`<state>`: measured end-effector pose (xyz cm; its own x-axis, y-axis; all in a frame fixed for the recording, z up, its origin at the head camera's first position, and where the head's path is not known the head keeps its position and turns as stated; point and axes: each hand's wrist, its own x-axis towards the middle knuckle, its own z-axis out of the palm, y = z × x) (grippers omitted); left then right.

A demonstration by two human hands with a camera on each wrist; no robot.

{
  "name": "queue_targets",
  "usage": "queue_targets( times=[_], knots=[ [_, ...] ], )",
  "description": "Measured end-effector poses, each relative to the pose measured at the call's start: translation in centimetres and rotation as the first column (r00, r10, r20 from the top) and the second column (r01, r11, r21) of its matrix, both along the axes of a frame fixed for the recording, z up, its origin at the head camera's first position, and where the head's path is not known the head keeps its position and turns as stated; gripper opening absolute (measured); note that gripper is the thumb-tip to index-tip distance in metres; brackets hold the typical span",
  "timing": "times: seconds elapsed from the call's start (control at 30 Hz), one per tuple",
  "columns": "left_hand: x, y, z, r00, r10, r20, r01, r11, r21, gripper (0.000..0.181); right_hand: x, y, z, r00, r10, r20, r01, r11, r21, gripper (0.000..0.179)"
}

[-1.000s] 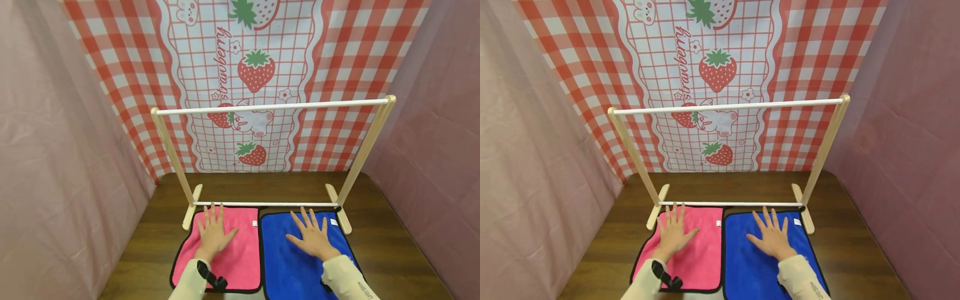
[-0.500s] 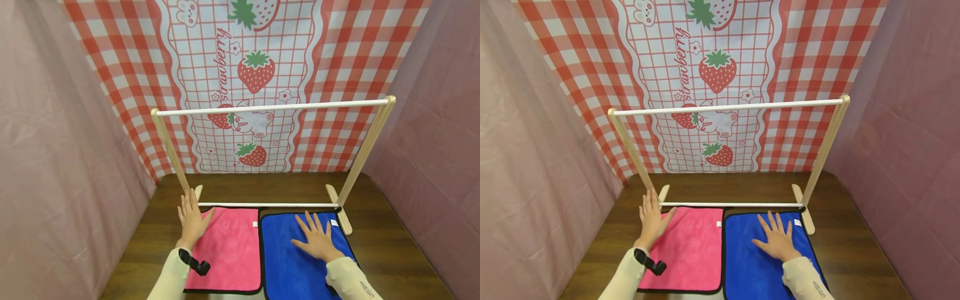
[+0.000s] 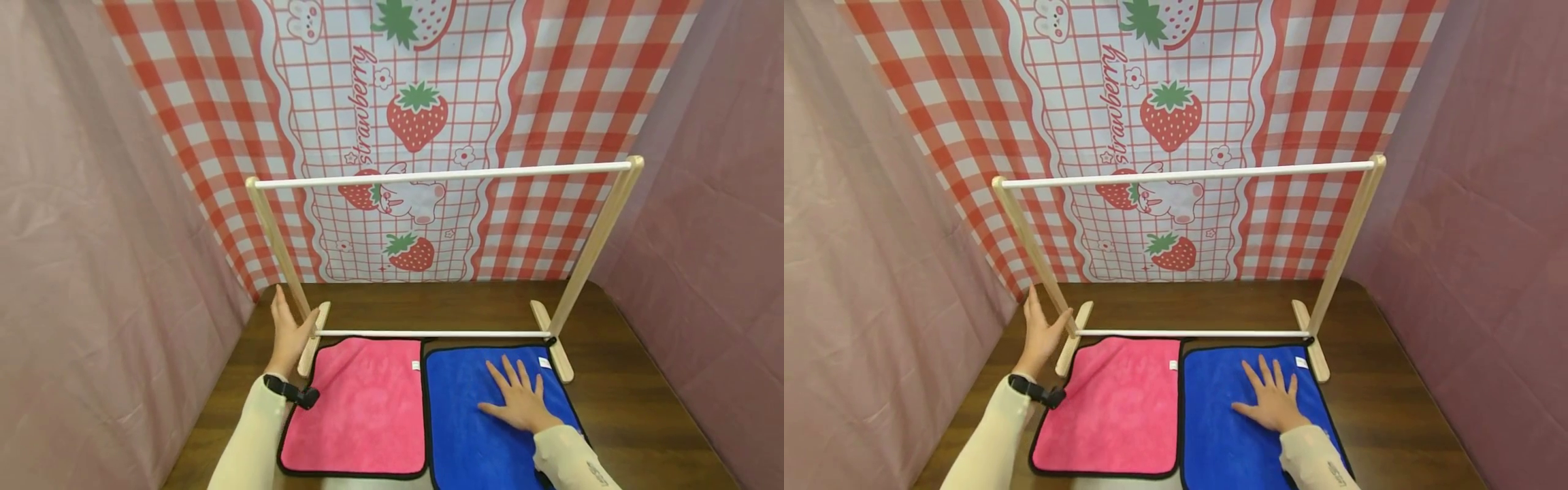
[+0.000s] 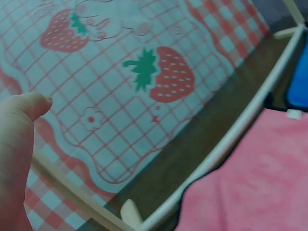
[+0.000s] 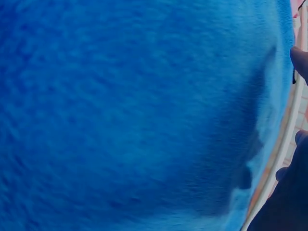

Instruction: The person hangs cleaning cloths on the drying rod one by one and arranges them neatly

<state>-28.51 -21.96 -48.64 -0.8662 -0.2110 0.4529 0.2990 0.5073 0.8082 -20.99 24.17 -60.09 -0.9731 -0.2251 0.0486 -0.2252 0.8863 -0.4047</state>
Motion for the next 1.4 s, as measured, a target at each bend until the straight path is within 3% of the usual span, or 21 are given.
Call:
queue_targets(
  times=[0.17,0.37,0.6,0.77,1.1,1.4],
  knots=[
    [-1.2,-1.1,1.4,0.999,0.035,-0.006,-0.034,0.989,0.144,0.091,0.2,0.3,-1.0,0.999,0.005,0.039,-0.005,1.000,-0.010,0.094],
    [-2.6,-1.7,3.2,0.999,-0.003,-0.044,0.017,0.942,0.336,0.089,0.4,0.3,-1.4,0.995,-0.014,0.095,0.016,1.000,-0.021,0.098],
    [-3.2,-1.6,4.8,0.999,-0.001,-0.037,0.017,0.903,0.428,0.086,0.1,0.5,-1.9,0.988,-0.028,0.151,0.028,1.000,-0.001,0.102],
    [-3.6,-1.6,5.4,0.999,0.005,-0.042,0.014,0.902,0.431,0.080,-0.3,0.7,-2.6,0.990,-0.028,0.141,0.027,1.000,0.005,0.103],
    [-4.4,-2.0,6.0,0.992,0.079,-0.093,-0.045,0.947,0.319,0.062,0.0,0.6,-2.4,0.992,-0.029,0.125,0.030,1.000,-0.006,0.101],
    [-5.0,-1.8,6.2,0.987,0.138,-0.084,-0.107,0.949,0.295,0.053,-0.1,0.5,-2.3,0.992,-0.030,0.123,0.032,0.999,-0.014,0.100]
  ],
)
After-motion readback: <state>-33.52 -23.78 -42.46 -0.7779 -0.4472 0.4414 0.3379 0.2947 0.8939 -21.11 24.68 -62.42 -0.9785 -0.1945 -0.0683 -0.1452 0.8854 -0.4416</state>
